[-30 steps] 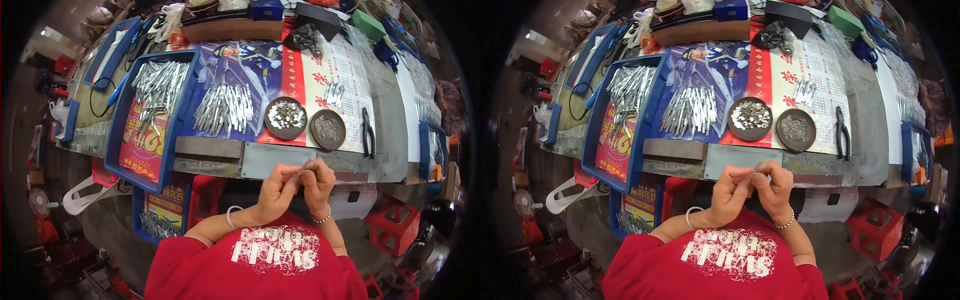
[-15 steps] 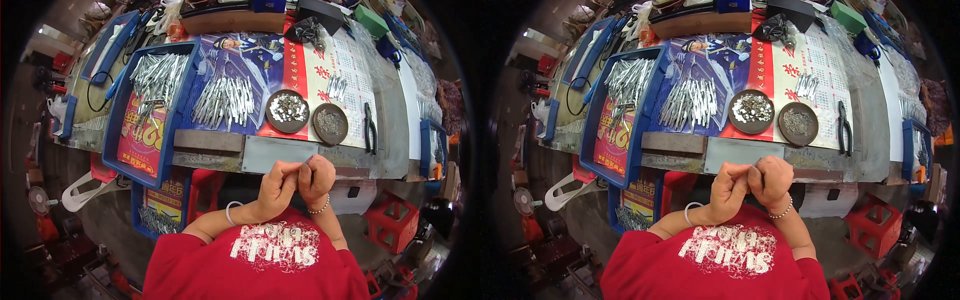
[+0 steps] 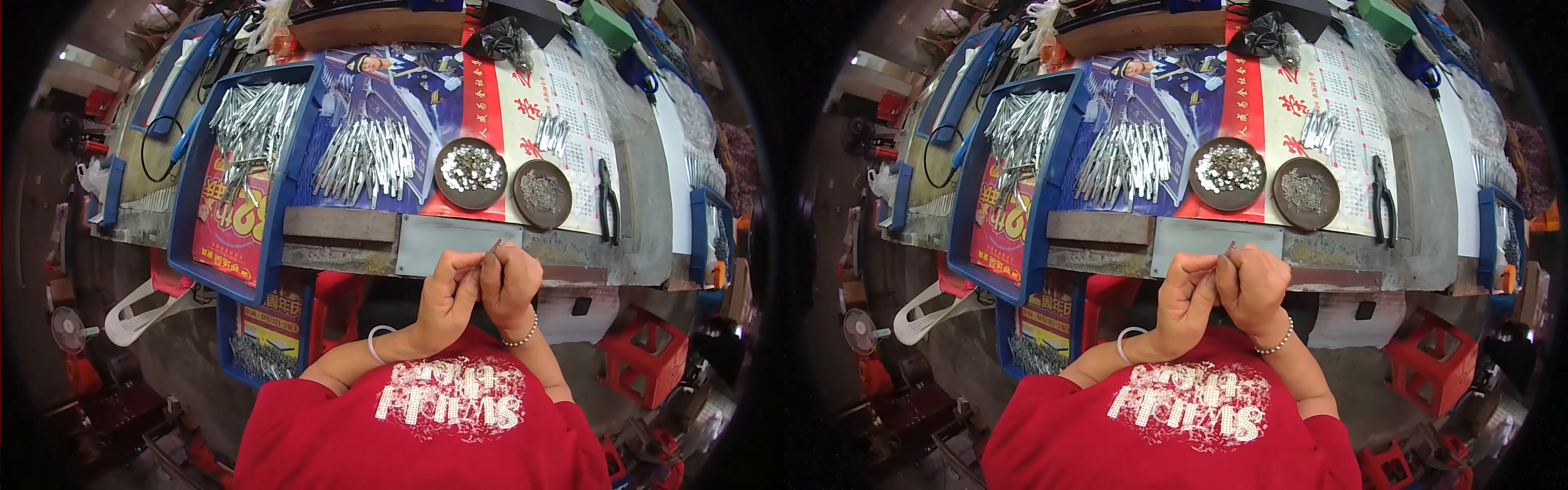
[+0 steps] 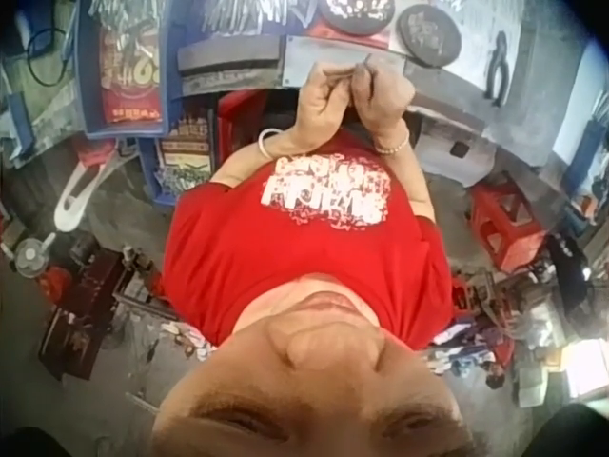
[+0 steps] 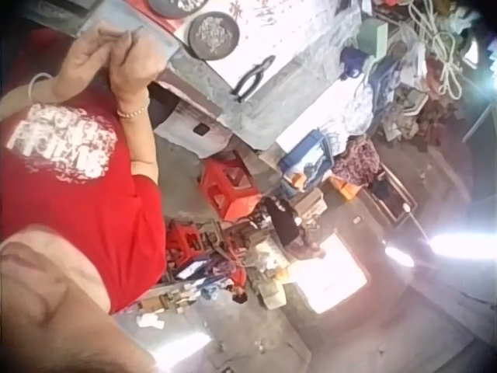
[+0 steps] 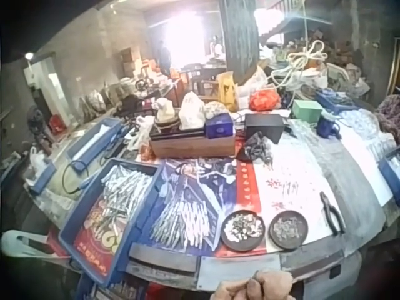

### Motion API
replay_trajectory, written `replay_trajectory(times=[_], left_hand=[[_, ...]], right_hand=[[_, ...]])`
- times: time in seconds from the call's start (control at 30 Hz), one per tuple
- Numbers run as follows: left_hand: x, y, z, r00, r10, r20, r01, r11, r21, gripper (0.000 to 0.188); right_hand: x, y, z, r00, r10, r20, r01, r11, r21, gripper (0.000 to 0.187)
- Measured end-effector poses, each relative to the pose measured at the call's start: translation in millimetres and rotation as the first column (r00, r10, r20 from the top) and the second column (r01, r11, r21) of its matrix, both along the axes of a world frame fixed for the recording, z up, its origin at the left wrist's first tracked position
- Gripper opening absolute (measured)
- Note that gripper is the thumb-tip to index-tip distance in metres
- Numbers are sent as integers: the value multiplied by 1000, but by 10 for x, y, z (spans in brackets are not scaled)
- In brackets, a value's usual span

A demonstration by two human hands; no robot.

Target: A person uses pliers to trim small silver-colored metal components at a workbench in a manufacturing environment.

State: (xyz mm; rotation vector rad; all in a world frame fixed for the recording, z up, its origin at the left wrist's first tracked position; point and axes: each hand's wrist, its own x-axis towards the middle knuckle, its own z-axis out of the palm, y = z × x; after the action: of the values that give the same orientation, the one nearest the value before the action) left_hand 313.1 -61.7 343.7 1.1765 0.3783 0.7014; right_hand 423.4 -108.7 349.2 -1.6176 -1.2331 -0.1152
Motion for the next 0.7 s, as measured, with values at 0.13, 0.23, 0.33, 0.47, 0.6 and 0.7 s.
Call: replay_trajectory(times=[0.13,0.23,0.33,0.47,0.6,0.7], left_hand=[[21,4,-32,1000,-2,-17,3,1000,31,18],[-50,96,115,979,-203,21,199,924,-326,16],[-109,339,199,874,-443,197,429,518,-740,16],[-146,444,183,771,-521,366,494,127,-860,19],[-147,458,166,739,-538,405,503,40,-864,19],[-167,458,163,738,-538,406,502,37,-864,18]], right_hand=[[-79,-47,-57,989,-60,-132,39,987,-157,27],[144,-177,61,499,19,-866,-314,936,-161,53],[302,-215,104,568,126,-813,-348,932,-98,65],[369,-250,187,628,280,-726,-524,842,-129,52],[303,-185,246,642,301,-705,-569,803,-175,44],[243,-162,269,741,250,-623,-483,843,-237,50]])
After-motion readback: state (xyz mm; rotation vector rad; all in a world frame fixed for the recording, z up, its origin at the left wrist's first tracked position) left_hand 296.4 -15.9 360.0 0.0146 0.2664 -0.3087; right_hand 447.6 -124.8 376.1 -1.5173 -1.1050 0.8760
